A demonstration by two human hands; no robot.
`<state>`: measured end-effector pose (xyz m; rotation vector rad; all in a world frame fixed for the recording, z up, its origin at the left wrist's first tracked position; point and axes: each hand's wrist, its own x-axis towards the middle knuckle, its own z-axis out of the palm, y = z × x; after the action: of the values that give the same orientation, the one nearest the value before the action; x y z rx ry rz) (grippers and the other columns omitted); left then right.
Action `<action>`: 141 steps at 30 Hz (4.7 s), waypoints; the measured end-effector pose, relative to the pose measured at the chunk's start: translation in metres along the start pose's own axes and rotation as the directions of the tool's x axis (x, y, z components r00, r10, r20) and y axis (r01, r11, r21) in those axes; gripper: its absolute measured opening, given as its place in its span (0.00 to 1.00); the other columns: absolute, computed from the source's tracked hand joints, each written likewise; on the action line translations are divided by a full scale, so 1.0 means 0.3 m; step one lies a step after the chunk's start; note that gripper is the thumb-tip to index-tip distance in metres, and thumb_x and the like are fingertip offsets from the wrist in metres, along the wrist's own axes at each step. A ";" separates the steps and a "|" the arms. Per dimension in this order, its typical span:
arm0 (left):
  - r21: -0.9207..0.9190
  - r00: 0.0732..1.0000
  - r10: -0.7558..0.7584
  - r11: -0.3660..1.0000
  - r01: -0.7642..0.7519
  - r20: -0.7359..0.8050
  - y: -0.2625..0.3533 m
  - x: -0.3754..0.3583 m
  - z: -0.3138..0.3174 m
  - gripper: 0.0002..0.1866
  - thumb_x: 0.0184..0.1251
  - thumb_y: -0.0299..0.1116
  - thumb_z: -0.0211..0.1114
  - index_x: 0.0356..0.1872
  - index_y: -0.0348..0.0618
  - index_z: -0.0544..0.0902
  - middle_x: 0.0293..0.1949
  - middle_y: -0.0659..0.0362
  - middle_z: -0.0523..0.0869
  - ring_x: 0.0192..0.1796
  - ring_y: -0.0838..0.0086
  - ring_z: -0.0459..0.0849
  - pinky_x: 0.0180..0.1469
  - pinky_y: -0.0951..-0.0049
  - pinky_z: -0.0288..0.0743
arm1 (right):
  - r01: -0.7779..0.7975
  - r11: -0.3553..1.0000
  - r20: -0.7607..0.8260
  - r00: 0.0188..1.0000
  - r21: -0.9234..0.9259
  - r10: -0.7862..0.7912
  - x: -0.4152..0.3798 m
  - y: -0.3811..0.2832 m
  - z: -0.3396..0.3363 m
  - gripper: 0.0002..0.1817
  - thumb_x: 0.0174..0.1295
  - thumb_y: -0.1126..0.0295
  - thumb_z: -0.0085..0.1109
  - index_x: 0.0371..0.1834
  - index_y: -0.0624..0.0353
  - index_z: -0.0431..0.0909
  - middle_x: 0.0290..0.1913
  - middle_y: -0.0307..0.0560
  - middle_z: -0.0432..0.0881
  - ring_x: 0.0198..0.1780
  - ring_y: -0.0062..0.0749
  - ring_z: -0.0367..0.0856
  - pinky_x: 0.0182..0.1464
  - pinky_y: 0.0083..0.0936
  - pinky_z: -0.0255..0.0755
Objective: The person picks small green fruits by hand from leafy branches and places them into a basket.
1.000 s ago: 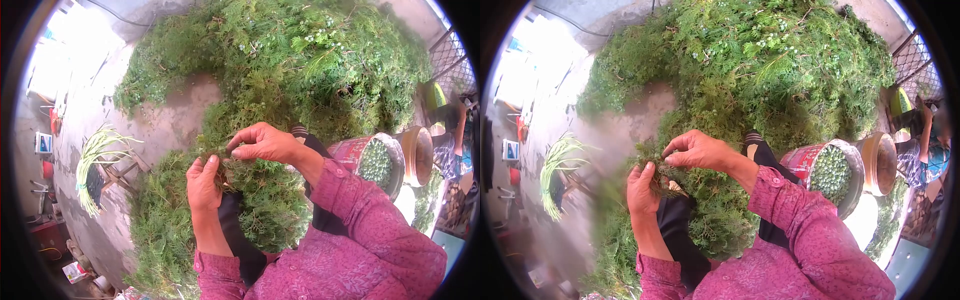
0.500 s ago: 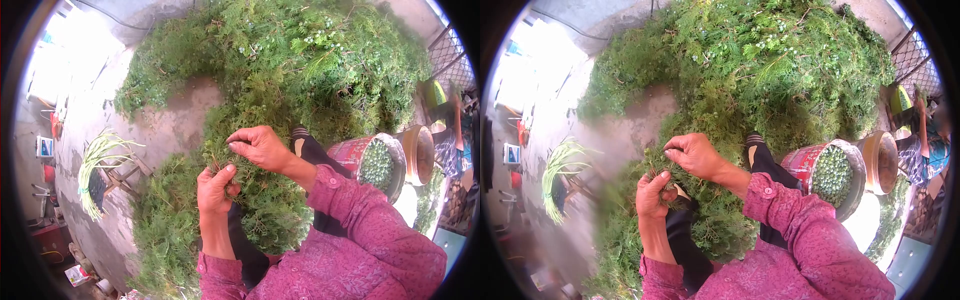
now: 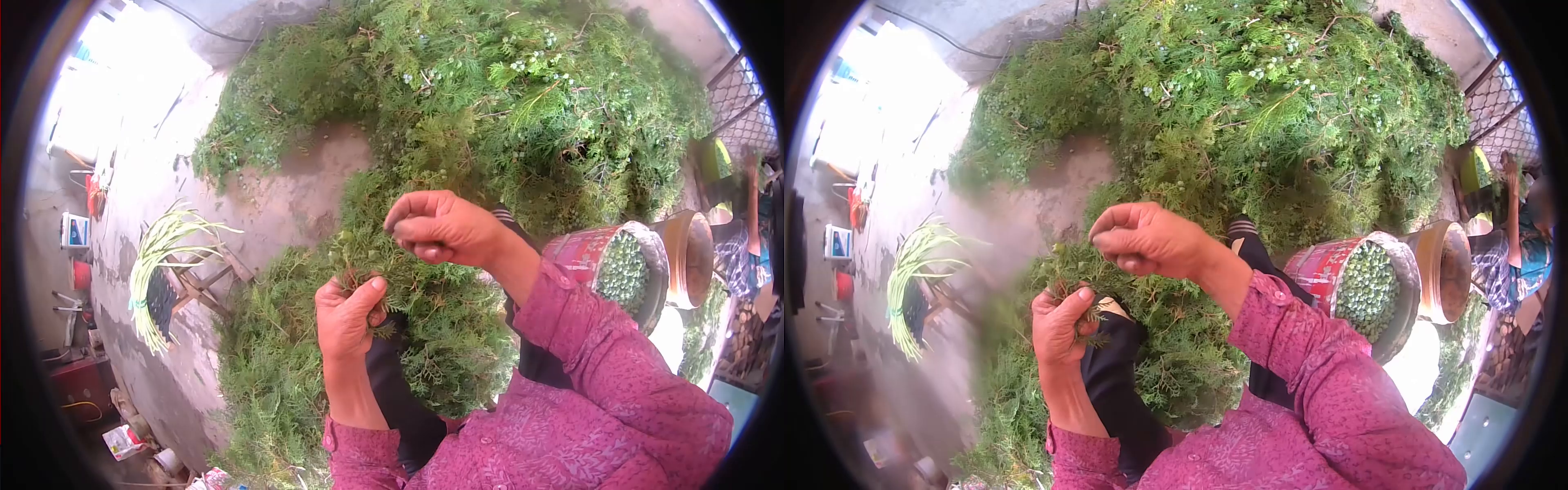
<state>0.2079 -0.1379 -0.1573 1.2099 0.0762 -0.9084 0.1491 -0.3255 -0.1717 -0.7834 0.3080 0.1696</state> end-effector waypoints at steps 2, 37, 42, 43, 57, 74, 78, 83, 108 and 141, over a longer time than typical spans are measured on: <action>0.019 1.000 0.013 1.000 -0.014 0.009 -0.004 0.001 0.002 0.06 0.52 0.21 0.65 0.32 0.37 0.79 0.21 0.62 0.78 0.16 0.83 0.72 0.15 0.85 0.61 | 0.017 0.993 0.022 1.000 -0.113 -0.014 0.001 0.018 0.015 0.10 0.56 0.69 0.60 0.39 0.61 0.76 0.30 0.38 0.76 0.26 0.15 0.71 0.22 0.10 0.64; 0.520 0.926 -0.278 0.847 0.110 0.256 -0.002 -0.021 0.007 0.08 0.60 0.35 0.62 0.29 0.40 0.82 0.15 0.68 0.74 0.16 0.87 0.71 0.17 0.86 0.60 | -0.019 0.907 0.166 0.981 -0.421 0.098 -0.005 0.042 0.002 0.19 0.52 0.55 0.63 0.41 0.58 0.76 0.29 0.34 0.76 0.29 0.15 0.70 0.29 0.16 0.65; 0.529 0.929 -0.283 0.840 0.120 0.238 0.005 -0.020 0.004 0.09 0.61 0.35 0.61 0.29 0.39 0.82 0.15 0.68 0.74 0.15 0.86 0.70 0.16 0.86 0.59 | 0.151 0.858 0.205 0.977 -0.491 -0.055 0.005 0.068 0.005 0.13 0.51 0.66 0.62 0.38 0.61 0.77 0.26 0.37 0.76 0.27 0.16 0.71 0.30 0.16 0.66; 0.528 0.929 -0.283 0.841 0.122 0.237 0.008 -0.021 0.004 0.09 0.61 0.35 0.61 0.29 0.39 0.82 0.15 0.68 0.74 0.15 0.86 0.70 0.16 0.86 0.59 | 0.150 0.859 0.205 0.977 -0.490 -0.053 0.004 0.070 0.005 0.13 0.51 0.66 0.62 0.38 0.61 0.77 0.26 0.37 0.76 0.27 0.16 0.71 0.30 0.16 0.66; 0.419 0.909 -0.251 0.903 0.096 0.333 0.031 -0.045 0.000 0.09 0.59 0.33 0.62 0.29 0.37 0.83 0.14 0.67 0.74 0.15 0.89 0.66 0.16 0.87 0.54 | -0.145 0.984 -0.061 0.988 -0.099 0.140 0.009 0.086 0.012 0.08 0.50 0.70 0.61 0.31 0.59 0.76 0.22 0.34 0.75 0.16 0.13 0.64 0.17 0.12 0.58; 0.690 0.936 0.235 0.633 -0.351 0.261 -0.053 -0.045 -0.016 0.27 0.53 0.38 0.67 0.51 0.30 0.74 0.41 0.51 0.82 0.41 0.68 0.81 0.46 0.73 0.73 | -0.712 0.452 -0.734 0.131 -0.538 -0.667 -0.984 0.043 -0.466 0.16 0.53 0.63 0.58 0.41 0.61 0.76 0.36 0.50 0.80 0.39 0.32 0.78 0.35 0.24 0.71; 0.157 0.954 0.299 0.942 -0.298 0.016 0.014 0.005 -0.072 0.22 0.58 0.43 0.64 0.45 0.32 0.77 0.32 0.54 0.83 0.29 0.76 0.80 0.32 0.79 0.73 | -0.874 -0.166 -0.654 0.456 -0.457 -0.604 -1.026 0.109 -0.488 0.23 0.47 0.58 0.58 0.43 0.62 0.78 0.42 0.57 0.79 0.49 0.48 0.76 0.55 0.34 0.66; -0.204 0.968 0.210 0.950 -0.234 -0.134 0.014 0.039 -0.134 0.15 0.62 0.41 0.60 0.36 0.37 0.77 0.28 0.56 0.82 0.24 0.79 0.78 0.25 0.82 0.70 | -0.544 0.017 -0.463 0.696 -0.839 -0.549 -0.587 -0.015 -0.298 0.24 0.52 0.54 0.53 0.45 0.62 0.77 0.43 0.58 0.79 0.45 0.45 0.79 0.49 0.31 0.71; -0.362 0.958 0.196 0.895 -0.263 -0.210 0.085 0.060 -0.211 0.14 0.65 0.40 0.56 0.38 0.37 0.76 0.28 0.57 0.82 0.24 0.79 0.78 0.25 0.81 0.70 | -0.324 0.946 -0.606 0.750 0.013 0.265 0.102 0.569 -0.264 0.12 0.62 0.72 0.49 0.47 0.64 0.74 0.37 0.43 0.77 0.38 0.22 0.76 0.37 0.16 0.69; -0.330 0.972 0.172 0.919 -0.216 -0.158 -0.014 0.144 0.038 0.11 0.57 0.35 0.65 0.37 0.42 0.76 0.31 0.62 0.79 0.30 0.78 0.77 0.31 0.74 0.74 | 0.263 -0.399 0.392 0.874 -0.878 -0.287 0.005 0.272 0.113 0.04 0.39 0.70 0.54 0.17 0.56 0.77 0.26 0.43 0.75 0.35 0.39 0.74 0.40 0.33 0.63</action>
<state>0.2289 -0.1719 -0.1777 0.9249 0.2054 -0.6125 0.1362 -0.2443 -0.2040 -2.6949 -0.2006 -0.1857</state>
